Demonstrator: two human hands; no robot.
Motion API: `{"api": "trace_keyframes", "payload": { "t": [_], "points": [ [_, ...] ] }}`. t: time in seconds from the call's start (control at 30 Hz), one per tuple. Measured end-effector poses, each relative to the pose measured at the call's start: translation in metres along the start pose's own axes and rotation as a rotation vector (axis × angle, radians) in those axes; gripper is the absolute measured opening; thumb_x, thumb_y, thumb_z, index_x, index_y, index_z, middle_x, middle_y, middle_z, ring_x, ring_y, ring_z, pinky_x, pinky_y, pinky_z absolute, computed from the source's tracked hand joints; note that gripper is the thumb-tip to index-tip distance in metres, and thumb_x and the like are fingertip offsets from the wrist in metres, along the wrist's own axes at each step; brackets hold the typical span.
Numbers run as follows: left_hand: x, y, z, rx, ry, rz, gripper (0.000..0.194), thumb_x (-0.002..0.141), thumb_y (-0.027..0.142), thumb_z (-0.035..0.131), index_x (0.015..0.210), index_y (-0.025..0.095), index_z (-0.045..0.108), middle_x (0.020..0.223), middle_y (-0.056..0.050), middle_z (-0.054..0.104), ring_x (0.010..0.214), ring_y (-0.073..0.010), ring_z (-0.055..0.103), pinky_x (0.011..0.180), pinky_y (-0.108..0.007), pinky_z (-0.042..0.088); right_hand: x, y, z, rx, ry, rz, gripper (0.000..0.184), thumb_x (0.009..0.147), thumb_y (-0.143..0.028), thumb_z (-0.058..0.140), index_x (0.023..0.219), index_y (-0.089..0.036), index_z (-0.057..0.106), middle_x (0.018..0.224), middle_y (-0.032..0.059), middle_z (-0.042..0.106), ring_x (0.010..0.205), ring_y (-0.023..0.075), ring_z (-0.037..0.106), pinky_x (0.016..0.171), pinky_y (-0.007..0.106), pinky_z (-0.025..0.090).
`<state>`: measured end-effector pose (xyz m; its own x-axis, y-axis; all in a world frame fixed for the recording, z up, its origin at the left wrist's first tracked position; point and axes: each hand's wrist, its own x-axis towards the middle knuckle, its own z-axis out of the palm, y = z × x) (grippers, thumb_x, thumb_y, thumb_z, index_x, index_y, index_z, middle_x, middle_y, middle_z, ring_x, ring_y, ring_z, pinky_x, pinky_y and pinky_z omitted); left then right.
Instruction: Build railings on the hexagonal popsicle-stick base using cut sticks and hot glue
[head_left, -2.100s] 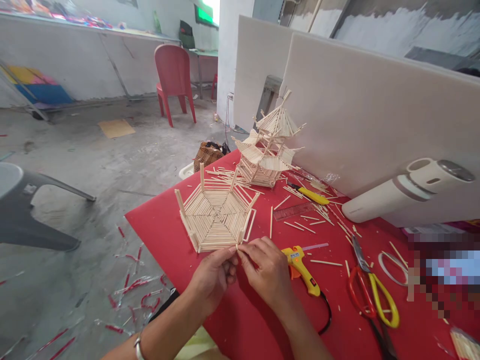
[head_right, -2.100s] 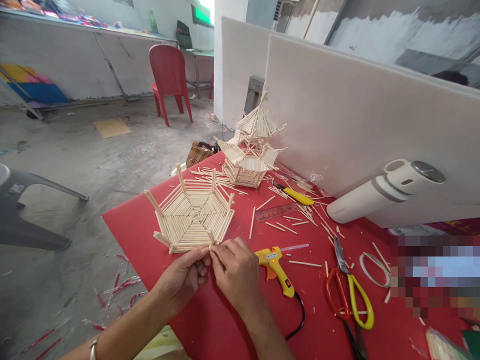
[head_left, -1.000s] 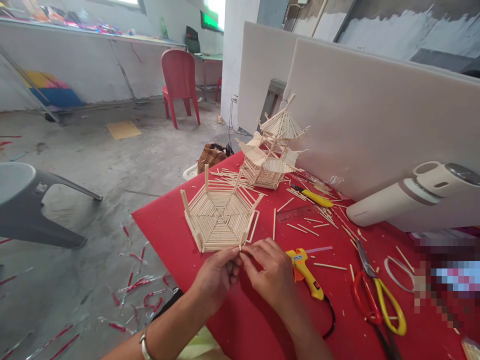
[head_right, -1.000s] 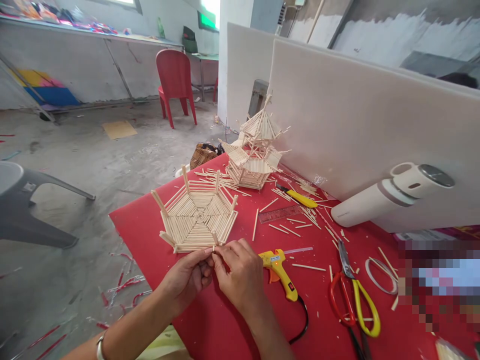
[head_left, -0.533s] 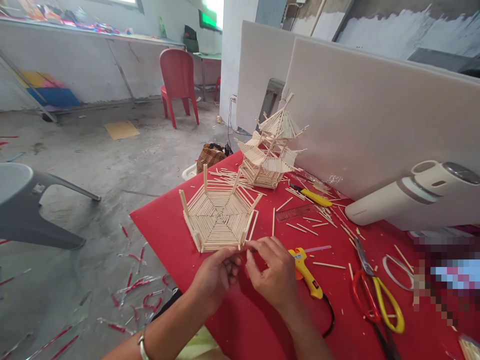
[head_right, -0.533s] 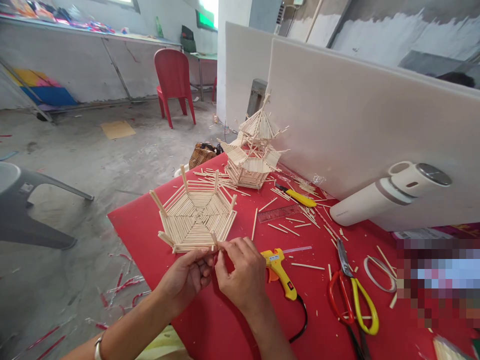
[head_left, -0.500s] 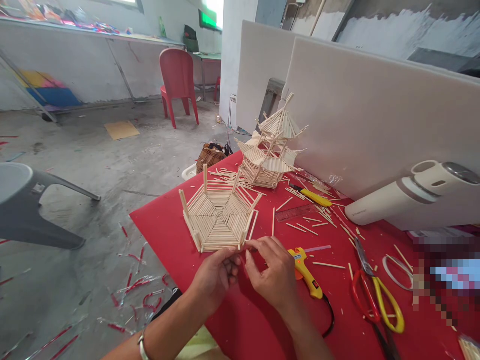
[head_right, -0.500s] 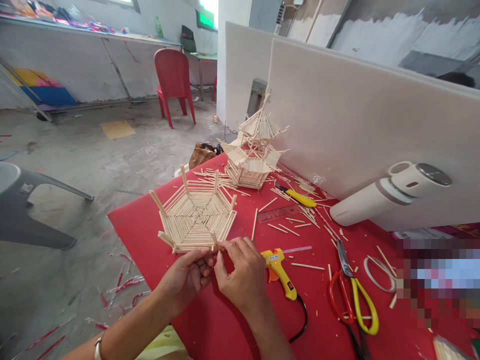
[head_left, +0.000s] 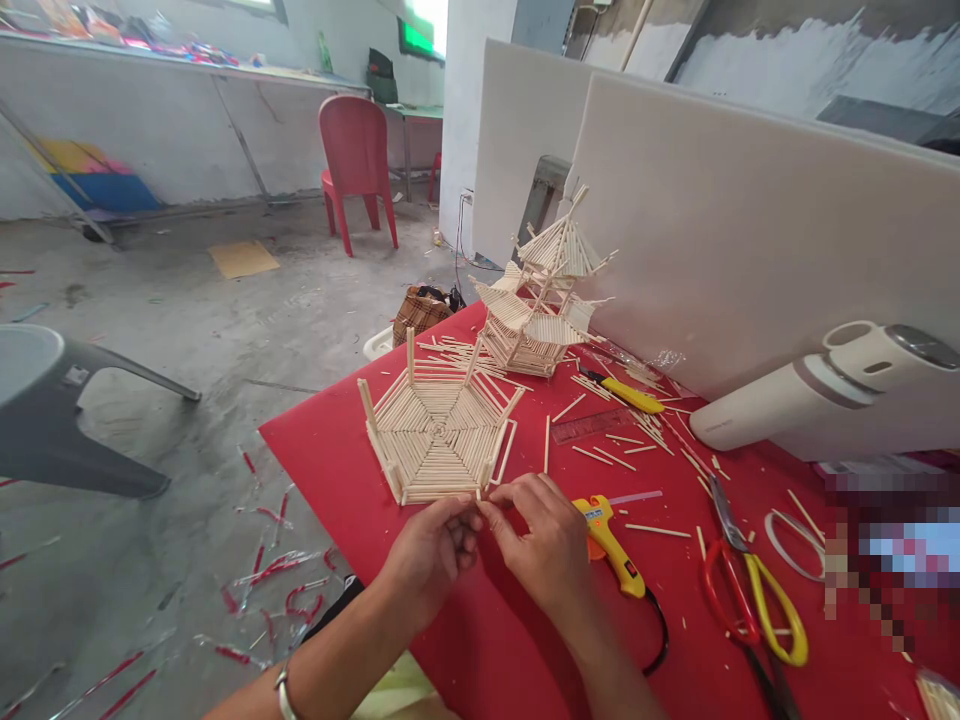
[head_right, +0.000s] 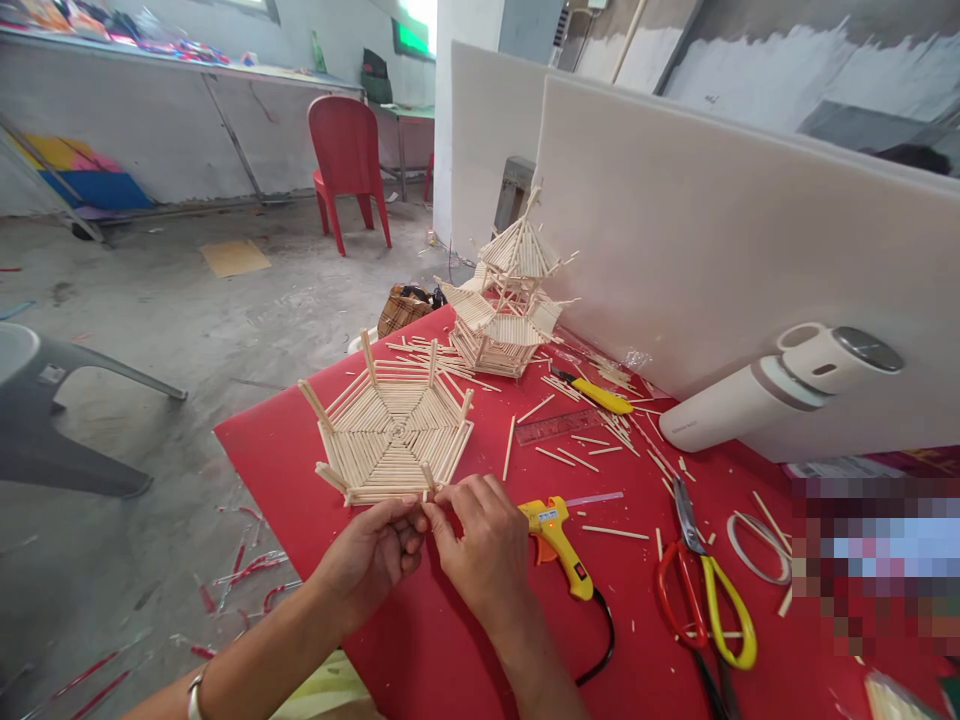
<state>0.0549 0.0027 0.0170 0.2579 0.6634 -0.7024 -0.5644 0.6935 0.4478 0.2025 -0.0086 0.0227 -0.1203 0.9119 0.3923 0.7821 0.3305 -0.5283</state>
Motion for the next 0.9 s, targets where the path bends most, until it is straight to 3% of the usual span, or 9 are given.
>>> {"api": "trace_keyframes", "payload": {
  "t": [0.67, 0.9],
  "points": [
    [0.0004, -0.0006, -0.0004, -0.021, 0.002, -0.009, 0.010, 0.075, 0.021, 0.063, 0.076, 0.012, 0.067, 0.059, 0.001, 0.058, 0.047, -0.0082, 0.048, 0.047, -0.021, 0.034, 0.0006, -0.0030, -0.0011, 0.008, 0.021, 0.006, 0.017, 0.089, -0.030, 0.067, 0.077, -0.022, 0.059, 0.076, 0.0015, 0.063, 0.076, 0.0177, 0.057, 0.067, 0.030, 0.041],
    [0.0008, -0.0057, -0.0052, 0.015, -0.051, 0.060, 0.015, 0.070, 0.025, 0.069, 0.075, 0.012, 0.068, 0.060, 0.000, 0.059, 0.048, -0.0087, 0.048, 0.047, -0.022, 0.034, 0.0005, -0.0026, -0.0052, -0.026, 0.001, -0.018, 0.019, 0.088, -0.032, 0.068, 0.075, -0.022, 0.058, 0.074, 0.0008, 0.062, 0.075, 0.0169, 0.056, 0.068, 0.029, 0.041]
  ]
}}
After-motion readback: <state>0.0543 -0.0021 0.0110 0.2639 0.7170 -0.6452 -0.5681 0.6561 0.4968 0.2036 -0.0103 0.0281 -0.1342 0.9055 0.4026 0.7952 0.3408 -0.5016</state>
